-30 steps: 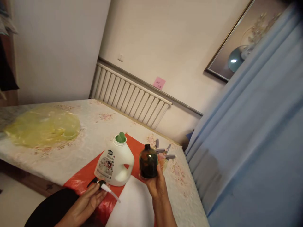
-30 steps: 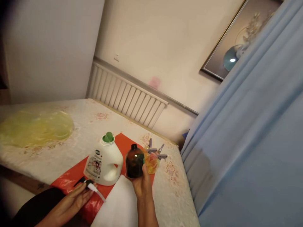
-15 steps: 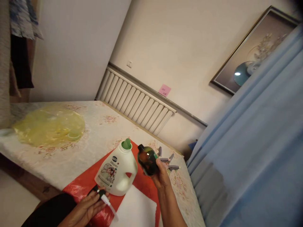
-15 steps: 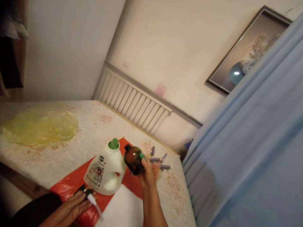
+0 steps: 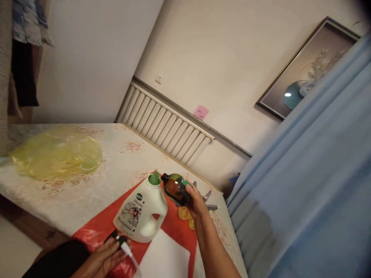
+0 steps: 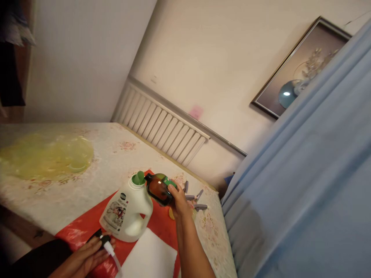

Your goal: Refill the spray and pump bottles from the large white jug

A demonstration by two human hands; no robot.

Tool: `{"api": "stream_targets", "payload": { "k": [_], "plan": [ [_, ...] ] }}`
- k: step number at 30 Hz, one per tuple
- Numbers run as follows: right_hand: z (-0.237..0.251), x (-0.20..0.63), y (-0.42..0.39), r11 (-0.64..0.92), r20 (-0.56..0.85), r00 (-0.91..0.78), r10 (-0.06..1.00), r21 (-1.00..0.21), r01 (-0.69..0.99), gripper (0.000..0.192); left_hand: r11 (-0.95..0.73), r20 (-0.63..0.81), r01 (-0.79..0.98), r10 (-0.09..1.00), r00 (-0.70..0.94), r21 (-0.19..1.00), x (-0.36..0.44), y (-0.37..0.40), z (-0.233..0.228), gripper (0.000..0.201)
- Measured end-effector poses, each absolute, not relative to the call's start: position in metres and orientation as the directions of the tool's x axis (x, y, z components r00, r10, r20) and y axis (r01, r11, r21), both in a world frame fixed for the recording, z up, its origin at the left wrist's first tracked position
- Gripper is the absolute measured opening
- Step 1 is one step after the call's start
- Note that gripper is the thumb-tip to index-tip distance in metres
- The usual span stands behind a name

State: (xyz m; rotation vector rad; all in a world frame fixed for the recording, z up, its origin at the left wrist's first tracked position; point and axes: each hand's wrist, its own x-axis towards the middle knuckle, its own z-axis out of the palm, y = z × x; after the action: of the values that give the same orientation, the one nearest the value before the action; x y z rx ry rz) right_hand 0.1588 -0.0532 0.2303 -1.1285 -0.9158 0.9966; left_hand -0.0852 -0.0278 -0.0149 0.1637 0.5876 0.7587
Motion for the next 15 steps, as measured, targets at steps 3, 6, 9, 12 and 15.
{"api": "stream_targets", "payload": {
  "k": [3,6,9,12,15],
  "plan": [
    [0.236,0.158,-0.051,0.119,0.083,0.276,0.958,-0.986,-0.119,0.058,0.715,-0.389,-0.603,0.699,0.600,0.354,-0.084,-0.028,-0.017,0.051],
    [0.238,0.159,-0.048,0.113,0.090,0.286,0.954,-0.991,-0.068,0.060,0.699,-0.343,-0.604,0.714,0.610,0.383,-0.083,-0.028,-0.021,0.047],
    [0.240,0.160,-0.045,0.096,0.087,0.301,0.950,-0.995,-0.013,0.060,0.685,-0.342,-0.615,0.729,0.594,0.392,-0.082,-0.028,-0.023,0.047],
    [0.243,0.159,-0.044,0.062,0.066,0.312,0.948,-0.998,0.023,0.058,0.672,-0.326,-0.631,0.740,0.588,0.388,-0.083,-0.030,-0.023,0.046],
    [0.247,0.158,-0.045,0.039,0.052,0.322,0.945,-0.998,0.049,0.057,0.674,-0.326,-0.635,0.738,0.591,0.377,-0.084,-0.031,-0.023,0.045]
  ]
}}
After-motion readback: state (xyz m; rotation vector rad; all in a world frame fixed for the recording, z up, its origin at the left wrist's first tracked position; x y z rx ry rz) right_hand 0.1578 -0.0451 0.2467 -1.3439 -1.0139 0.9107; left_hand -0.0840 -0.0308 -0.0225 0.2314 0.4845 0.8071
